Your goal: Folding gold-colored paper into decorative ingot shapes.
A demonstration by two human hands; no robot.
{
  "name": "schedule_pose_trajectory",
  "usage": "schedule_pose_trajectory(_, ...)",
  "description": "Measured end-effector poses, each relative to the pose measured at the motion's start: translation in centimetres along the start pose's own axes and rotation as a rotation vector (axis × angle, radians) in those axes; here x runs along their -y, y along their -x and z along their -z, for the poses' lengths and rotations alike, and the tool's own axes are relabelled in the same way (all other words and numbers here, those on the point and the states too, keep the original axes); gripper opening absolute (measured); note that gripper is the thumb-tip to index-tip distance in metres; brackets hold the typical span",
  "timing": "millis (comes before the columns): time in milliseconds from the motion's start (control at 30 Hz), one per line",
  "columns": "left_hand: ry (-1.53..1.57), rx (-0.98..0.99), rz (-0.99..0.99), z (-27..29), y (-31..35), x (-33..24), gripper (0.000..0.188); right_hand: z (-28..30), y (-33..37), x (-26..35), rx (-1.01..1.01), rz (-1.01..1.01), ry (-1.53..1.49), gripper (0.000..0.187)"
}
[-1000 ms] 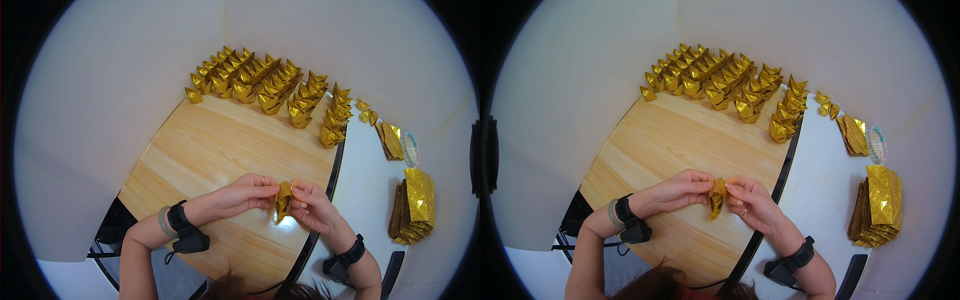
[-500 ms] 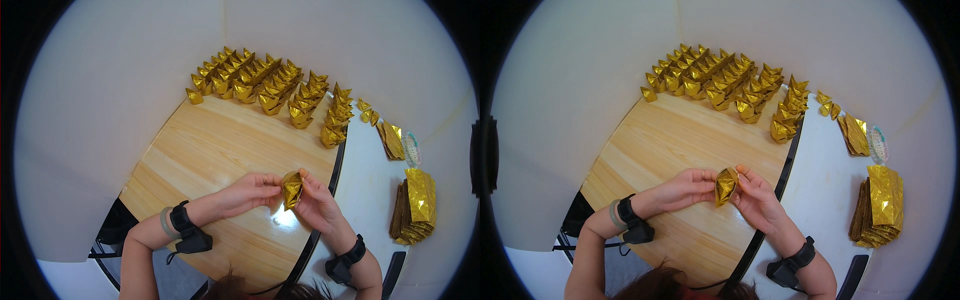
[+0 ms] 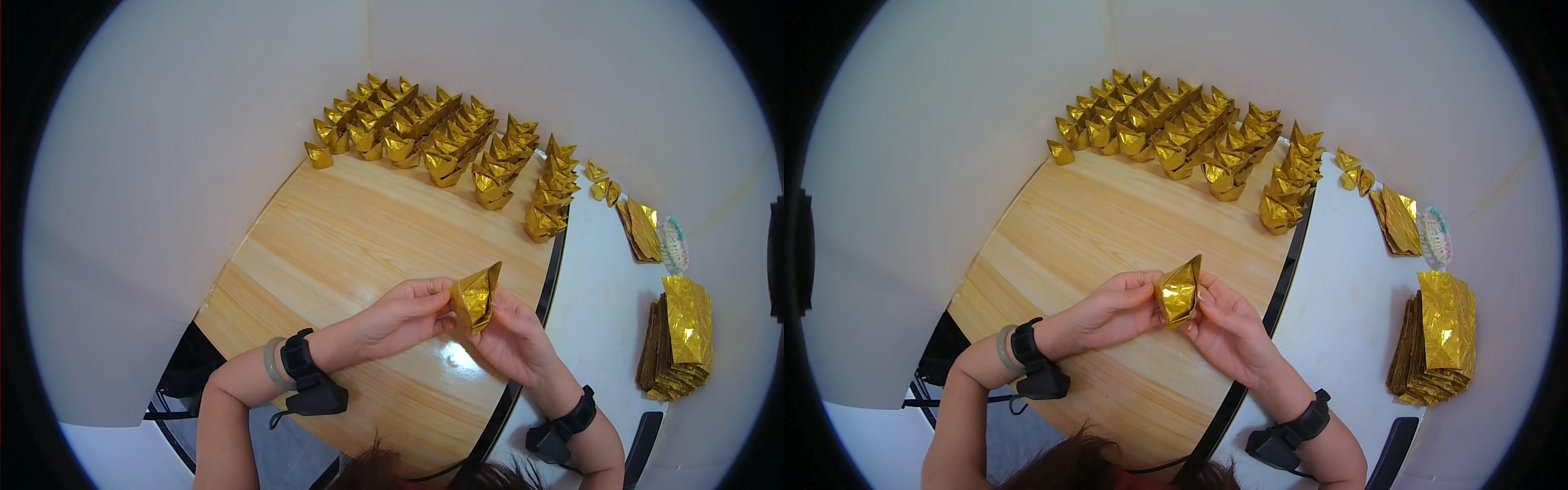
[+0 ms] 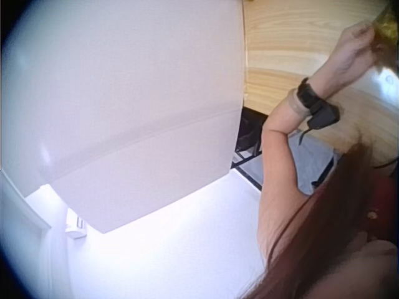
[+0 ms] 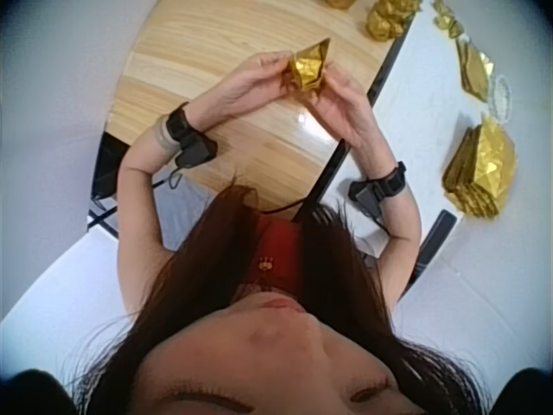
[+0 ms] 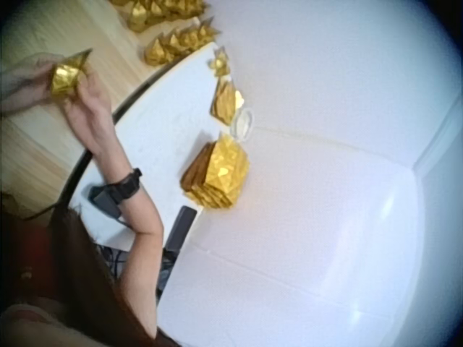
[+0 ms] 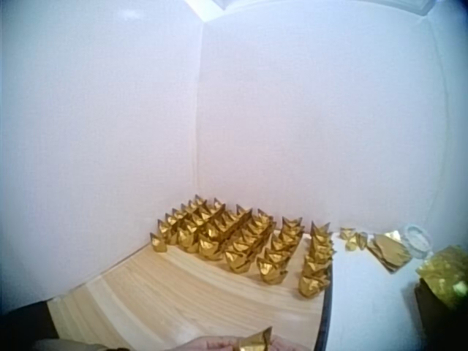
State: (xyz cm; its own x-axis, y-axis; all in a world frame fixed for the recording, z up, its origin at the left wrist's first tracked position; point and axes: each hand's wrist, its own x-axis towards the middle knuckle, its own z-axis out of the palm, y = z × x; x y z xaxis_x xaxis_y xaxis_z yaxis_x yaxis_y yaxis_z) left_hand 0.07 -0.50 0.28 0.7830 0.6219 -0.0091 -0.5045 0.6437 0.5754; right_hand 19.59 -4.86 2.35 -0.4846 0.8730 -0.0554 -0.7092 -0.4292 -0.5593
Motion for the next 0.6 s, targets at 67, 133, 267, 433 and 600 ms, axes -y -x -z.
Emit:
schedule_pose_trajectory(67, -0.028, -0.008, 0.024, 0.3, 0.0, 0.1, 0.029, 0.1, 0.0, -0.1, -0.025, 0.008, 0.017, 0.047)
schedule_pose_trajectory(133, -0.065, -0.009, 0.036, -0.2, 0.1, -0.6, 0.031, 0.7, 0.2, -0.1, -0.073, -0.032, 0.063, 0.053)
schedule_pose_trajectory(267, -0.142, -0.029, 0.086, -0.8, 0.3, -1.9, 0.032, 0.5, 0.7, 0.4, -0.12, 0.259, 0.843, 0.077)
schedule_pose_trajectory(433, -0.186, -0.069, 0.19, 0.9, 0.4, -1.6, 0.031, -1.0, 1.0, 1.1, -0.067, 0.587, 1.44, 0.067)
schedule_pose_trajectory(600, -0.249, -0.062, 0.287, 0.8, 0.3, -2.1, 0.03, -0.9, 1.2, 1.4, -0.026, 0.615, 1.686, 0.033)
